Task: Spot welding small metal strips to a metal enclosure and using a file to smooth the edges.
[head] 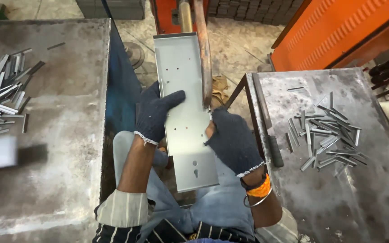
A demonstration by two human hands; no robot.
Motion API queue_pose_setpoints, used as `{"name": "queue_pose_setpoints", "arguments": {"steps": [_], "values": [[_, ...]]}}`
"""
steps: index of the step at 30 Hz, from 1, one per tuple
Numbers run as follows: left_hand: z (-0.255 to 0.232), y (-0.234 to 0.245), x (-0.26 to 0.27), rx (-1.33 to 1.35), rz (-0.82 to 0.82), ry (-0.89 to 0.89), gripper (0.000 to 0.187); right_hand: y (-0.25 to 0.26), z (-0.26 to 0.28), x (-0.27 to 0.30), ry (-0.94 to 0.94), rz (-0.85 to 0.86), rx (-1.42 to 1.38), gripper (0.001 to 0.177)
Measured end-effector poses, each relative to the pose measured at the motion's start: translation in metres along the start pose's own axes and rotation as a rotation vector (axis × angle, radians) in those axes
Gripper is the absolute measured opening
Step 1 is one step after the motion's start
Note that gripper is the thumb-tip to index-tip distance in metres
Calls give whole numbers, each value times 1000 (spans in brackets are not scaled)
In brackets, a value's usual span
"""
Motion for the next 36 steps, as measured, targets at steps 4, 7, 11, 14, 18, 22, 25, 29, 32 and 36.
{"name": "queue_pose_setpoints", "arguments": {"steps": [4,7,11,14,18,22,25,29,32,36], "values": [[8,2,-10,39,13,7,34,0,3,-4,8,-34,21,14],[-4,1,-7,-41,-10,18,36,-6,-2,1,-11,-12,-18,13],[6,0,7,-47,57,-19,36,-3,7,25,50,-89,-152,18],[14,0,17,-36,97,-86,38,-8,11,35,-6,-28,66,32],[21,2,40,16,57,-58,37,-9,19,46,60,-107,123,31],[24,8,62,104,29,-67,37,-5,30,44,46,-93,214,13],[28,33,79,142,-47,-109,36,-21,38,35,-82,-34,174,28],[35,100,121,-11,-334,-118,40,-93,50,18,86,-21,211,34],[76,178,172,-142,-613,-103,46,-169,73,24,284,148,163,27],[181,301,283,-107,-1081,67,48,-254,117,67,472,533,-62,24]]}}
Point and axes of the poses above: each hand's wrist, its own x-axis away from the middle knuckle, its own y-axis out of the back of the hand, z = x × y, the point moved 8 cm from there along -x, towards the middle knuckle, and after that the axes turned 1 degree about y, right-handed, at the moved point
